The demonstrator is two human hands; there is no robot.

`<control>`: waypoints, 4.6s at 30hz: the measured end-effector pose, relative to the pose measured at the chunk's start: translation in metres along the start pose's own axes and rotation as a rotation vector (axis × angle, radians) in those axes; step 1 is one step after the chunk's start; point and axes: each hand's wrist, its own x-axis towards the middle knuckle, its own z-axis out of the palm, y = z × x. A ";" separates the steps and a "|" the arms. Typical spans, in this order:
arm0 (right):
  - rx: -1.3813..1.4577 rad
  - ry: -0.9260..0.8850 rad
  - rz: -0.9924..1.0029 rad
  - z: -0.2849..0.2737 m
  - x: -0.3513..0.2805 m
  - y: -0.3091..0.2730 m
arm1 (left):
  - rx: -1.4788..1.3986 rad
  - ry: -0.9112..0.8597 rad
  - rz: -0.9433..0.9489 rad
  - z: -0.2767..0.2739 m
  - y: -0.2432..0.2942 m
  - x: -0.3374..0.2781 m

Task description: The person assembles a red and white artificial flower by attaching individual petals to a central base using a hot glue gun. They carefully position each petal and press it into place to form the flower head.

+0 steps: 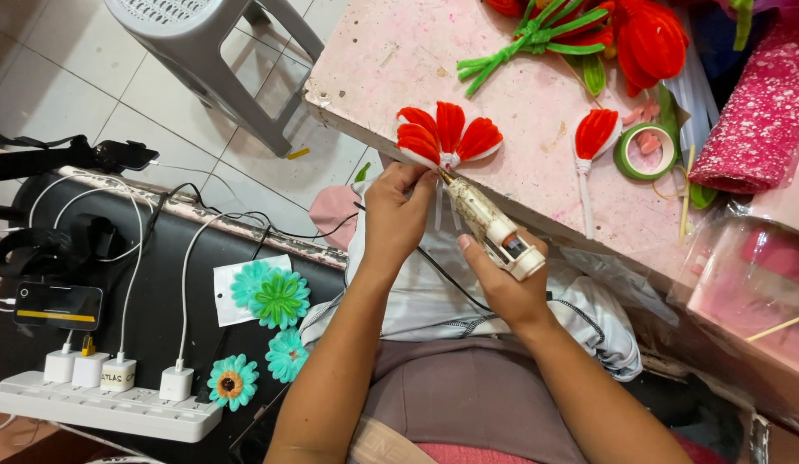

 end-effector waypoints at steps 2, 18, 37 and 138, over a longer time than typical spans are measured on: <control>-0.004 -0.003 0.010 0.002 0.002 -0.006 | 0.002 0.000 0.002 0.000 -0.001 0.000; -0.001 0.054 0.320 -0.020 -0.006 0.009 | -0.077 -0.014 -0.005 -0.001 -0.001 0.002; -0.014 0.025 0.422 -0.006 0.002 -0.056 | -0.112 0.015 -0.008 0.000 -0.011 0.005; 1.120 -0.050 0.697 0.130 0.051 -0.031 | -0.902 -0.134 -0.481 -0.094 0.000 0.042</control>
